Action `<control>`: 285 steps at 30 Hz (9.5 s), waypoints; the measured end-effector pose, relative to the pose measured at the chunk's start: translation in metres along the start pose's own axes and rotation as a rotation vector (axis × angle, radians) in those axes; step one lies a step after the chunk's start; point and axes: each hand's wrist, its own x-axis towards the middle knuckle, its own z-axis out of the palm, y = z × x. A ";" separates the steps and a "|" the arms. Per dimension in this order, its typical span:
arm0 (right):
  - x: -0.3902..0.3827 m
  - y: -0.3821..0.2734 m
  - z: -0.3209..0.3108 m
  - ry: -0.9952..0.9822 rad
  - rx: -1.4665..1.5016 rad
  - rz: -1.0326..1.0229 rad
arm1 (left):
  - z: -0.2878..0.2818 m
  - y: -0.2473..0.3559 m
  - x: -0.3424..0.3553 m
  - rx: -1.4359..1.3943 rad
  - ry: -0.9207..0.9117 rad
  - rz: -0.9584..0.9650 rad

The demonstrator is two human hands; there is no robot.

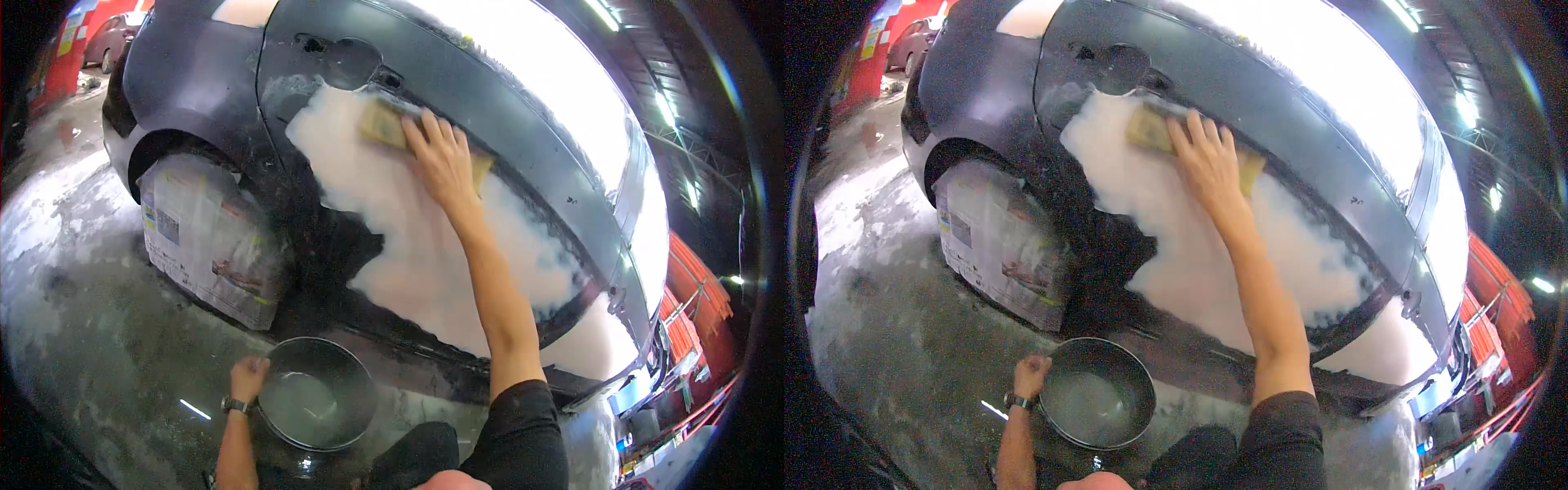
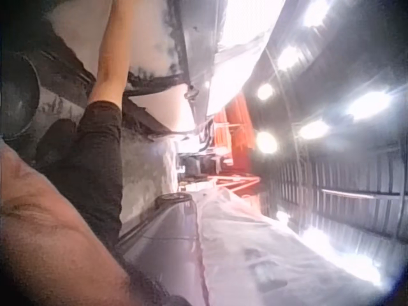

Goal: The person sands a large section of a car's side panel using a yellow sanding block and water from a bucket. They repeatedly rub the panel in circular and linear motions, occasionally dipping the block into the water to keep it wet.

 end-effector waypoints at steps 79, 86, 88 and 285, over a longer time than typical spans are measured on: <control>-0.085 -0.039 -0.006 -0.003 -0.033 -0.049 | -0.001 -0.010 0.004 -0.106 0.030 0.014; 0.036 -0.021 -0.001 -0.114 0.044 0.133 | -0.001 -0.020 0.010 -0.070 -0.075 -0.031; 0.012 -0.016 -0.001 -0.035 0.031 0.068 | 0.000 -0.021 0.007 -0.100 -0.033 -0.013; -0.406 -0.090 -0.193 -0.578 0.705 0.660 | 0.119 0.458 0.127 0.565 0.551 1.551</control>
